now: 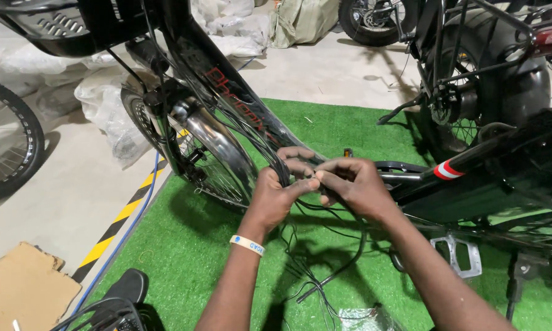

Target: Wrapping a spiral cable protector around a bundle of wires on a bicycle frame

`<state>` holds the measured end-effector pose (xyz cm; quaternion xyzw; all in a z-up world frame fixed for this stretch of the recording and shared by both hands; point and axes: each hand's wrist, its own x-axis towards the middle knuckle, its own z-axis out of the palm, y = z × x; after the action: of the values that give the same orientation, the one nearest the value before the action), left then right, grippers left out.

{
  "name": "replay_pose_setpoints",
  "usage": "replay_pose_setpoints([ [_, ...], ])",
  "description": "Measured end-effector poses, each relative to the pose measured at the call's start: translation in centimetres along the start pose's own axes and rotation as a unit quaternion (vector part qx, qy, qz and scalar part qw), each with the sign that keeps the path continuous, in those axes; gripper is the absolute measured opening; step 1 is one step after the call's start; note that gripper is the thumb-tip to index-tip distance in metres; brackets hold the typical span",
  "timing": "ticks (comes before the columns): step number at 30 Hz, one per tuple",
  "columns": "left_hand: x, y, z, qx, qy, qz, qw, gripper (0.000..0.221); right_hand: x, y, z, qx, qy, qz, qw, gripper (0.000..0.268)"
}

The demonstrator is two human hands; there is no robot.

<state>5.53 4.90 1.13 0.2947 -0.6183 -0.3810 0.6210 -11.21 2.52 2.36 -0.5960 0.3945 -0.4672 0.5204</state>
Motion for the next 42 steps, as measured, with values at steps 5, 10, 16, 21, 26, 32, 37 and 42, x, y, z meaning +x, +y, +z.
replay_pose_setpoints([
  [5, 0.1, 0.3, -0.5, -0.004, -0.061, 0.013, 0.998, 0.017, 0.4, -1.0, -0.8, 0.026, -0.065, 0.046, 0.996, 0.017],
  [10, 0.1, 0.1, -1.1, 0.003, -0.094, 0.021, 0.995, 0.015, 1.8, -1.3, -2.3, -0.039, -0.189, 0.088, 0.977, 0.014],
  [16, 0.2, -0.5, -2.0, 0.046, -0.116, 0.019, 0.992, 0.014, 1.7, -0.3, -2.3, -0.028, -0.261, 0.145, 0.954, 0.018],
  [21, 0.5, -0.6, -2.1, 0.046, -0.098, 0.022, 0.994, 0.016, 1.2, 0.0, -1.4, 0.069, -0.221, 0.170, 0.958, 0.019],
  [26, 0.6, -1.2, -2.1, 0.040, -0.086, 0.013, 0.995, 0.015, 1.6, 1.1, -2.1, 0.049, -0.189, 0.121, 0.973, 0.022],
  [32, 0.4, -2.8, -0.7, -0.001, -0.010, -0.034, 0.999, 0.018, 1.4, 0.8, -1.7, -0.049, -0.135, 0.047, 0.989, 0.022],
  [37, -1.0, -2.2, 3.1, -0.098, 0.155, -0.104, 0.978, 0.027, 1.4, 2.7, -1.3, -0.121, 0.013, -0.057, 0.991, 0.025],
  [42, -1.0, -1.1, 4.5, -0.369, 0.390, -0.167, 0.827, 0.041, 0.7, 2.4, 0.2, -0.322, 0.087, -0.312, 0.889, 0.017],
])
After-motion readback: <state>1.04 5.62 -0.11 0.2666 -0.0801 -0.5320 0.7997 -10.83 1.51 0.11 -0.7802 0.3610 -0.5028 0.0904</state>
